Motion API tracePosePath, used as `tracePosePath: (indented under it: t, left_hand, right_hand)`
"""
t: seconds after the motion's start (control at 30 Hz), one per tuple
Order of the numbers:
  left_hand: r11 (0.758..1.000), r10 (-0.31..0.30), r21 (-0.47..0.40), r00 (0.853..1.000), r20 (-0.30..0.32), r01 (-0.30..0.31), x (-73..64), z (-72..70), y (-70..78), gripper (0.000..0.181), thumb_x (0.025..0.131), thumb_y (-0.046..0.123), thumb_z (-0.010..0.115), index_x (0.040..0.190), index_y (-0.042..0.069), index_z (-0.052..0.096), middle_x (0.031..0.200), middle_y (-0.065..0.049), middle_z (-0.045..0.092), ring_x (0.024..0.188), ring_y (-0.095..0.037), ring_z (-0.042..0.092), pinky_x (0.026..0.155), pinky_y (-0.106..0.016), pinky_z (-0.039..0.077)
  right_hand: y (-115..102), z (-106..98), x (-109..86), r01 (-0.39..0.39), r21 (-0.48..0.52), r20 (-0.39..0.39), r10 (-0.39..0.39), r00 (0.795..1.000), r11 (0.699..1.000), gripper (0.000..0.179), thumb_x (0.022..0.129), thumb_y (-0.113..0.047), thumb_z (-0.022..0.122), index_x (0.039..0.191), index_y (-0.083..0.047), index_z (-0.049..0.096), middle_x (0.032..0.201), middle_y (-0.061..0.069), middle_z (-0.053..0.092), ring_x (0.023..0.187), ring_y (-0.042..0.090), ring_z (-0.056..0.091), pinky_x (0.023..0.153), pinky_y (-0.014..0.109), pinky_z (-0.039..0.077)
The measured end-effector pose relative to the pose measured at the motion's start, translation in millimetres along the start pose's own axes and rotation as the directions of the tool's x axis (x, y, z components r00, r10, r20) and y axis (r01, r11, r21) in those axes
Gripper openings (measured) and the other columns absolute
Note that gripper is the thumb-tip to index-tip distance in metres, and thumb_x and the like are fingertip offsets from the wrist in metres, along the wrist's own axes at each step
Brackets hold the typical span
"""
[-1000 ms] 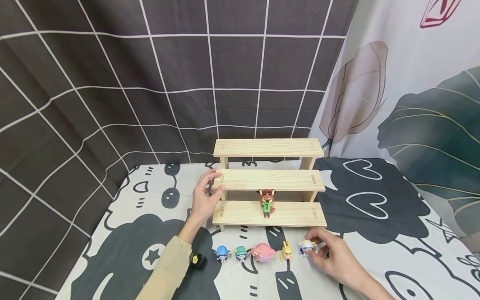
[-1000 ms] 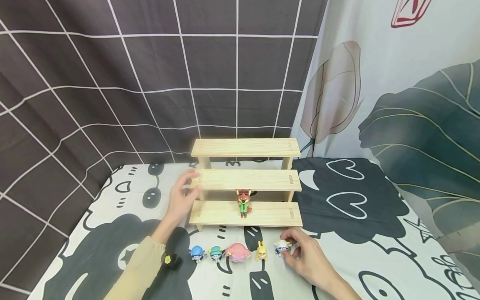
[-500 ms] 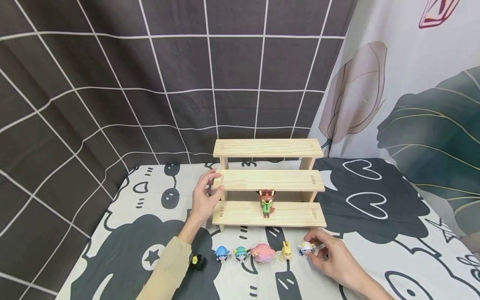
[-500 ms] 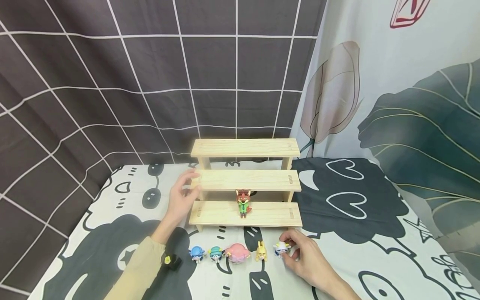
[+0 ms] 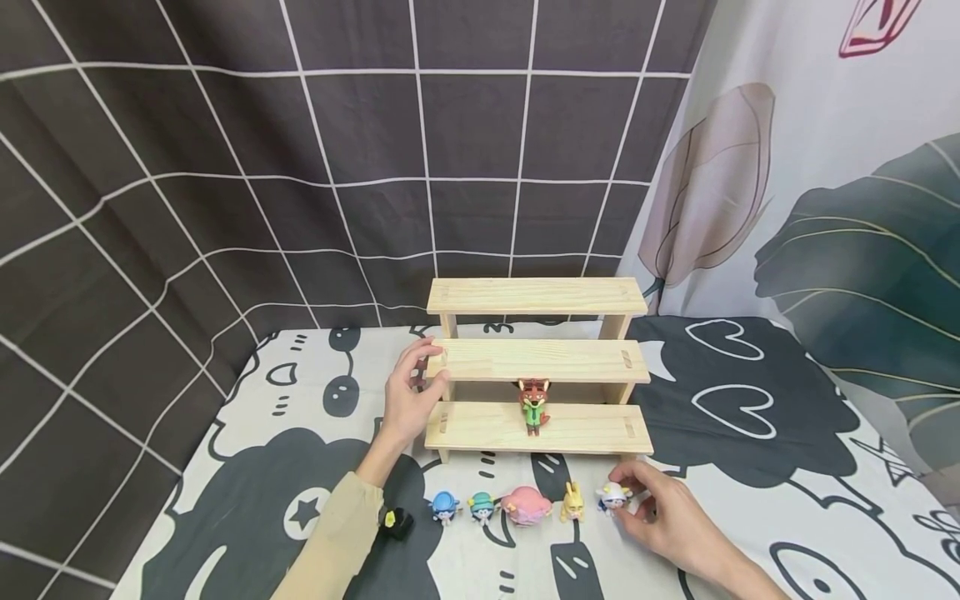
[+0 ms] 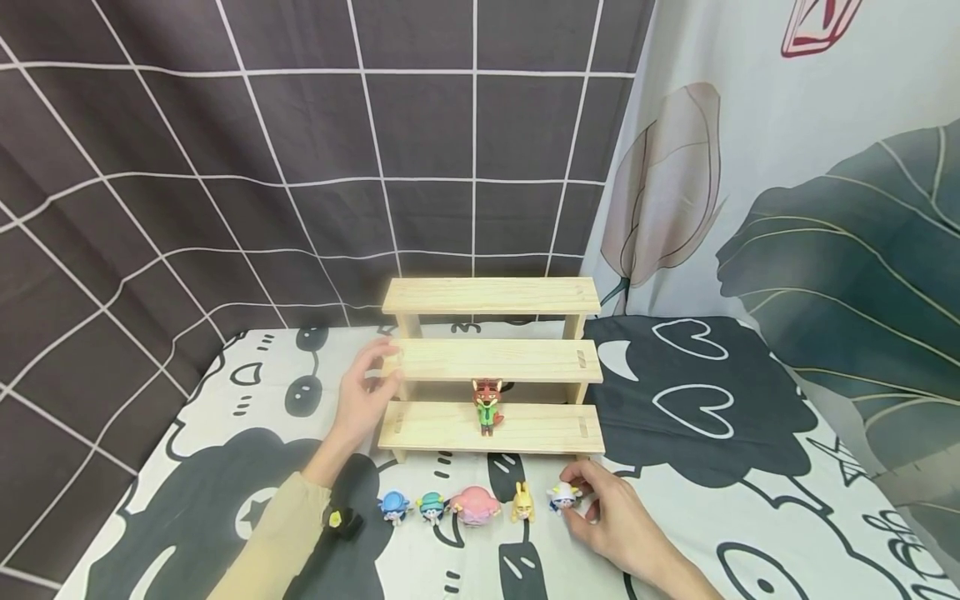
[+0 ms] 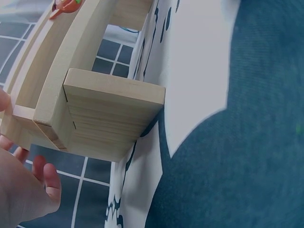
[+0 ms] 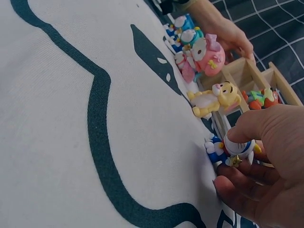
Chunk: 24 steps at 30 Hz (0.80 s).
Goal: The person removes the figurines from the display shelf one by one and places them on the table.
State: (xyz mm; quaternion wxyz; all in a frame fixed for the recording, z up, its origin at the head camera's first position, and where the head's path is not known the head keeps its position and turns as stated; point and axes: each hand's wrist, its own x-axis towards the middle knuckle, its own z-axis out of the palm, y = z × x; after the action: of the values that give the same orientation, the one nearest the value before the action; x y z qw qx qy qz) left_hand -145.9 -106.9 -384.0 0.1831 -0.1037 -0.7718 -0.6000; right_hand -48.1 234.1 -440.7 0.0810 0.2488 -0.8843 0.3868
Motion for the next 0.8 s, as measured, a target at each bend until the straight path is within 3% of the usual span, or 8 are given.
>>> tracePosePath:
  t: [0.23, 0.57, 0.8]
  left_hand:
    - [1.000, -0.005, -0.006, 1.000, -0.002, 0.005, 0.3, 0.1, 0.6, 0.033, 0.086, -0.010, 0.064, 0.118, -0.010, 0.061, 0.142, -0.024, 0.050, 0.101, -0.029, 0.048, 0.080, -0.040, 0.042]
    - [1.000, 0.005, -0.006, 1.000, 0.007, -0.005, 1.2, 0.2, 0.4, 0.033, 0.085, -0.010, 0.063, 0.119, -0.011, 0.060, 0.142, -0.026, 0.049, 0.103, -0.040, 0.048, 0.080, -0.042, 0.042]
    - [1.000, -0.011, 0.003, 1.000, 0.006, 0.011, 0.2, -0.1, -0.4, 0.034, 0.086, -0.009, 0.064, 0.119, -0.010, 0.061, 0.142, -0.024, 0.050, 0.103, -0.033, 0.048, 0.081, -0.041, 0.042]
  right_hand:
    - [0.6, -2.7, 0.5, -0.012, -0.005, 0.015, 0.012, 1.000, 1.000, 0.044, 0.070, 0.006, 0.083, 0.105, -0.008, 0.061, 0.097, -0.006, 0.062, 0.080, 0.003, 0.058, 0.055, 0.024, 0.050]
    - [-3.9, -16.3, 5.0, 0.082, -0.107, -0.126, -0.096, 0.987, 0.991, 0.040, 0.066, 0.006, 0.083, 0.100, -0.008, 0.066, 0.092, -0.004, 0.065, 0.077, 0.008, 0.063, 0.059, 0.028, 0.049]
    - [-14.3, -23.8, 14.7, 0.065, -0.064, -0.142, -0.073, 0.987, 0.996, 0.036, 0.071, 0.013, 0.077, 0.098, -0.007, 0.066, 0.088, -0.003, 0.067, 0.076, 0.004, 0.061, 0.057, 0.025, 0.050]
